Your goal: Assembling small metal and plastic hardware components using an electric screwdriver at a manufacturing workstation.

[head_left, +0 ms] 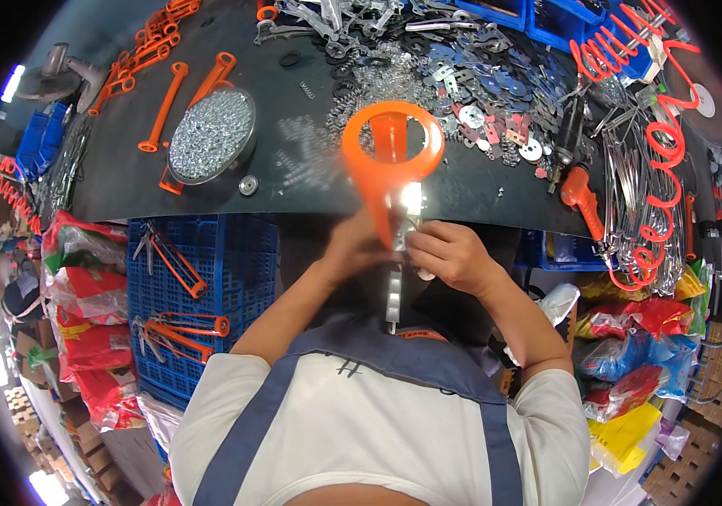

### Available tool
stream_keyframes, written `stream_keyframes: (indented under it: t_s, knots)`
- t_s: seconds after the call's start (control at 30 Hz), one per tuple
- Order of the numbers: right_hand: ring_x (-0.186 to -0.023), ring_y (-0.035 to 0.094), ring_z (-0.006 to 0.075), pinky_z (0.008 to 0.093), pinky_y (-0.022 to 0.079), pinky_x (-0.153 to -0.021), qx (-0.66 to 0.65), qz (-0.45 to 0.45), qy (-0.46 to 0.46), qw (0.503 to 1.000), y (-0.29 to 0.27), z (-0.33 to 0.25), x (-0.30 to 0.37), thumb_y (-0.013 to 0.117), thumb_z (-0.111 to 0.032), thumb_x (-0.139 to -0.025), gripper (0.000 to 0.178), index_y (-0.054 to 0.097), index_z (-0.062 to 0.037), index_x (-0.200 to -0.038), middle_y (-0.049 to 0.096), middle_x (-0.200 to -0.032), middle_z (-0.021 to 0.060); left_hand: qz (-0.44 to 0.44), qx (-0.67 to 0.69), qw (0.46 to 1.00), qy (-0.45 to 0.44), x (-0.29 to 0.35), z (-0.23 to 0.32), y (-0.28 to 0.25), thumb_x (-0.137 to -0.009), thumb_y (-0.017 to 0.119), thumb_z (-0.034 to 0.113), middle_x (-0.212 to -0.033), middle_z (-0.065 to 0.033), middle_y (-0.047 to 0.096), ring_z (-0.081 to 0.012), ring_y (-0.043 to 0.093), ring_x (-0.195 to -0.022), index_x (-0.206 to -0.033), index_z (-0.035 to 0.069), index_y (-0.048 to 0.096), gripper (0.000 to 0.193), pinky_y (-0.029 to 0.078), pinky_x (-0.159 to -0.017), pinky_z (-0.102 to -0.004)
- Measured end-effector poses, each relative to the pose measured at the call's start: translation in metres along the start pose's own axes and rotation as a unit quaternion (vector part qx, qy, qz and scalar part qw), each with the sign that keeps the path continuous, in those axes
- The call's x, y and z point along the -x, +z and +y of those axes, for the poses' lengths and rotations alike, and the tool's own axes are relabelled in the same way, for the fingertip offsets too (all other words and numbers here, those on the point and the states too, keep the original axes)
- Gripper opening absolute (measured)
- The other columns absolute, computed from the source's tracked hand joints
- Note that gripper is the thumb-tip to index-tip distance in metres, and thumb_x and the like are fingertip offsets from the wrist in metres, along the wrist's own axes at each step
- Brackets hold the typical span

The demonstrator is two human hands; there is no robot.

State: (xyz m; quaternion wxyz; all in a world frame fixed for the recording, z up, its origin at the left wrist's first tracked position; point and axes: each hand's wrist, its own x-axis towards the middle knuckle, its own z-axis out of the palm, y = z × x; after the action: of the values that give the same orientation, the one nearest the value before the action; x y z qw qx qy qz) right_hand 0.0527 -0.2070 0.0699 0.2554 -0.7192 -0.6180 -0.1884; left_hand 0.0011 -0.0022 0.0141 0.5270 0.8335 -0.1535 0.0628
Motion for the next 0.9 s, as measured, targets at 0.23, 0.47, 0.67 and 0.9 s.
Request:
stream_keyframes:
  t_s: [0.23,0.47,0.67,0.9]
  knots:
    - [-0.076,0.055,0.0225,0.0323,0.044,-0.065,-0.037,-0.049,0.065,0.996,-0.007,-0.022,-0.008,0.07,-0.008,-0.065,0.015,0.061,-0.0028,-0.076,0.056,-0.085,0.0054,0.002,-0.065,0.99,0.123,0.002,-0.013,0.0,-0.061,0.08,0.014,-0.102,-0.0108,0.062,-0.0283,0.06,-0.096,-0.09,0.006,0.063,0.034,0.048,-0.083,-0.0345]
    - [-0.08,0.056,0.026,0.0345,0.047,-0.069,-0.078,0.073,0.168,0.98,0.017,-0.025,0.004,0.072,-0.003,-0.066,0.017,0.063,-0.0012,-0.081,0.059,-0.085,0.0067,0.021,-0.062,0.991,0.114,0.003,-0.006,0.001,-0.064,0.08,0.012,-0.106,-0.0117,0.062,-0.0293,0.059,-0.101,-0.093,0.005,0.063,0.035,0.047,-0.087,-0.0366]
    - [-0.084,0.055,0.0275,0.0345,0.048,-0.07,-0.071,0.099,0.182,0.976,0.018,-0.03,0.005,0.071,0.0,-0.067,0.019,0.063,-0.0001,-0.085,0.059,-0.087,0.008,0.031,-0.009,0.995,0.091,0.009,-0.005,0.003,-0.065,0.079,0.013,-0.114,-0.0114,0.06,-0.0286,0.057,-0.108,-0.106,0.006,0.061,0.045,0.045,-0.091,-0.0361]
    - [-0.085,0.055,0.0281,0.0366,0.047,-0.073,-0.058,0.093,0.186,0.976,0.017,-0.029,0.009,0.07,-0.001,-0.067,0.02,0.063,-0.0008,-0.086,0.059,-0.089,0.0083,0.12,-0.078,0.978,0.151,0.008,0.004,-0.039,-0.068,0.074,0.009,-0.123,-0.0148,0.056,-0.0307,0.051,-0.117,-0.112,0.008,0.061,0.046,0.041,-0.097,-0.0391]
